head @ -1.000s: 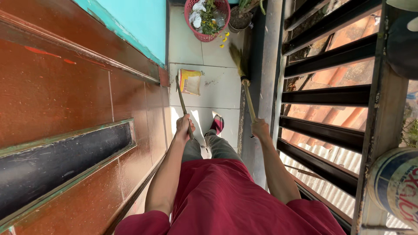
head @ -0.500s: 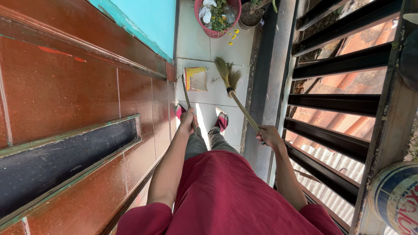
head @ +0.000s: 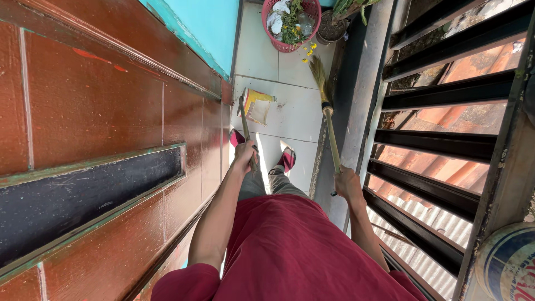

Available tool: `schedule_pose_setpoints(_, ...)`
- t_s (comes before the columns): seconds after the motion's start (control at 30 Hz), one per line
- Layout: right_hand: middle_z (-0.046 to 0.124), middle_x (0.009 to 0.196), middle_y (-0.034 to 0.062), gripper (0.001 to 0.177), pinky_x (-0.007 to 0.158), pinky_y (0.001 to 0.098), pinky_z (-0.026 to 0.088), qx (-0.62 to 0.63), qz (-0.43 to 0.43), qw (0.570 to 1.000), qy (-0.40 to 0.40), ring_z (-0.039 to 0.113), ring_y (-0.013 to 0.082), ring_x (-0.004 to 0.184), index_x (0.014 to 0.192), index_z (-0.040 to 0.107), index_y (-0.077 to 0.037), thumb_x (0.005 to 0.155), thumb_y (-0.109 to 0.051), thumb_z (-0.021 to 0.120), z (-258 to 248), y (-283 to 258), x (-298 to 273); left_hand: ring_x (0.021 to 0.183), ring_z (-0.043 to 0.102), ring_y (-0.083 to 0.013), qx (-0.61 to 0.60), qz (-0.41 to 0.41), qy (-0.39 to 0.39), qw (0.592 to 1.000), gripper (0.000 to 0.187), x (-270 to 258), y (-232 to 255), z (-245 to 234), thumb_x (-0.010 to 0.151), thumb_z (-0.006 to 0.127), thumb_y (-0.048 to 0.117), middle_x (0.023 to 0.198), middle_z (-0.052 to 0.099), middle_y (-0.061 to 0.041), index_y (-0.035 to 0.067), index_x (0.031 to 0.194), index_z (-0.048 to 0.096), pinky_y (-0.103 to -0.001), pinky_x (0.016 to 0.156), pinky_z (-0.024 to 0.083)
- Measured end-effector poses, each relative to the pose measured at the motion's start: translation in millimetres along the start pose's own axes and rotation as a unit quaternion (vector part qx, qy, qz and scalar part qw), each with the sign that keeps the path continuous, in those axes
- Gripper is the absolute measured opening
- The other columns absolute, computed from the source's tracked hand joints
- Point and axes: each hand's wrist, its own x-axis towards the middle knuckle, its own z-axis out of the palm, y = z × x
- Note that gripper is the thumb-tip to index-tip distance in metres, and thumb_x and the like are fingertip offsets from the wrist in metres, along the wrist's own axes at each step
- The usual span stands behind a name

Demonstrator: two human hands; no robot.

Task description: The person sweeps debris from a balcony floor into a dustpan using a broom and then picks up a flowerpot.

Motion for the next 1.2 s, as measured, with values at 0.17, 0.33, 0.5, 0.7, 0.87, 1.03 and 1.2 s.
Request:
schedule_pose_setpoints(0.17, 0.075, 0.091, 0.015, 0.045, 0.052, 0.036, 0.059, 0.225, 0.166, 0.959, -0.042, 0.07, 0.0227, 0.064, 0.142, 0.056, -0.009, 0.098, -0.012, 0.053, 10, 1, -18, 0.041, 0.039, -0.0116, -0.025, -0.005, -0.04, 0.999, 0.027, -24, 20, -22, 0.103, 0.054, 0.025, 0.06, 0.043, -0.003, 0.005, 0.085, 0.047, -0.028, 0.035, 0.033)
schedule_pose_setpoints(0.33, 0.075, 0.091, 0.0156, 0.048, 0.05, 0.0277, 0.054, 0.239, 0.161, 0.956, -0.061, 0.063, 0.0158, 0.061, 0.148, 0.053, -0.009, 0.101, -0.013, 0.054, 5, -14, -74, 0.051, 0.042, -0.0046, -0.038, 0.004, -0.044, 0.998, 0.017, -76, 62, -38, 0.102, 0.053, 0.021, 0.07, 0.045, 0.001, 0.01, 0.09, 0.047, -0.023, 0.039, 0.032)
schedule_pose_setpoints(0.5, 0.068, 0.089, 0.0136, 0.05, 0.042, 0.0262, 0.046, 0.413, 0.16, 0.89, -0.108, 0.053, 0.0136, 0.055, 0.15, 0.048, -0.002, 0.101, -0.011, 0.051, 1, -14, -75, 0.05, 0.041, -0.0068, -0.025, 0.05, -0.048, 0.997, 0.018, -109, 92, -22, 0.103, 0.052, 0.022, 0.071, 0.045, 0.0, 0.008, 0.092, 0.048, -0.025, 0.039, 0.033)
schedule_pose_setpoints(0.7, 0.064, 0.088, 0.0121, 0.052, 0.039, 0.0203, 0.038, 0.56, 0.179, 0.786, -0.191, 0.047, 0.0074, 0.057, 0.152, 0.043, 0.001, 0.102, -0.009, 0.049, 32, 0, -23, 0.052, 0.042, -0.0061, -0.021, 0.052, -0.059, 0.997, 0.022, -117, 106, 0, 0.105, 0.052, 0.025, 0.071, 0.044, 0.001, 0.01, 0.089, 0.046, -0.024, 0.04, 0.034)
schedule_pose_setpoints(0.87, 0.066, 0.085, 0.0142, 0.05, 0.038, 0.0206, 0.037, 0.526, 0.199, 0.795, -0.226, 0.048, 0.0082, 0.055, 0.15, 0.047, 0.002, 0.102, -0.007, 0.05, 90, -3, 33, 0.051, 0.042, -0.006, -0.026, 0.066, -0.08, 0.994, 0.024, -104, 96, 6, 0.104, 0.052, 0.024, 0.07, 0.041, 0.002, 0.011, 0.085, 0.044, -0.024, 0.04, 0.034)
schedule_pose_setpoints(1.03, 0.064, 0.078, 0.0168, 0.046, 0.035, 0.0261, 0.035, 0.458, 0.211, 0.843, -0.186, 0.05, 0.013, 0.051, 0.145, 0.053, 0.002, 0.099, -0.003, 0.052, 106, 24, 60, 0.05, 0.04, -0.0054, -0.066, 0.034, -0.088, 0.993, 0.024, -86, 84, -1, 0.103, 0.053, 0.024, 0.069, 0.041, 0.002, 0.012, 0.084, 0.045, -0.023, 0.039, 0.032)
schedule_pose_setpoints(1.2, 0.067, 0.079, 0.0159, 0.041, 0.038, 0.0274, 0.042, 0.347, 0.193, 0.905, -0.151, 0.055, 0.0155, 0.054, 0.136, 0.064, 0.0, 0.097, -0.003, 0.053, 63, 56, 59, 0.05, 0.04, -0.0039, -0.102, 0.008, -0.085, 0.991, 0.024, -74, 72, -12, 0.104, 0.053, 0.025, 0.069, 0.04, 0.004, 0.015, 0.085, 0.044, -0.021, 0.039, 0.032)
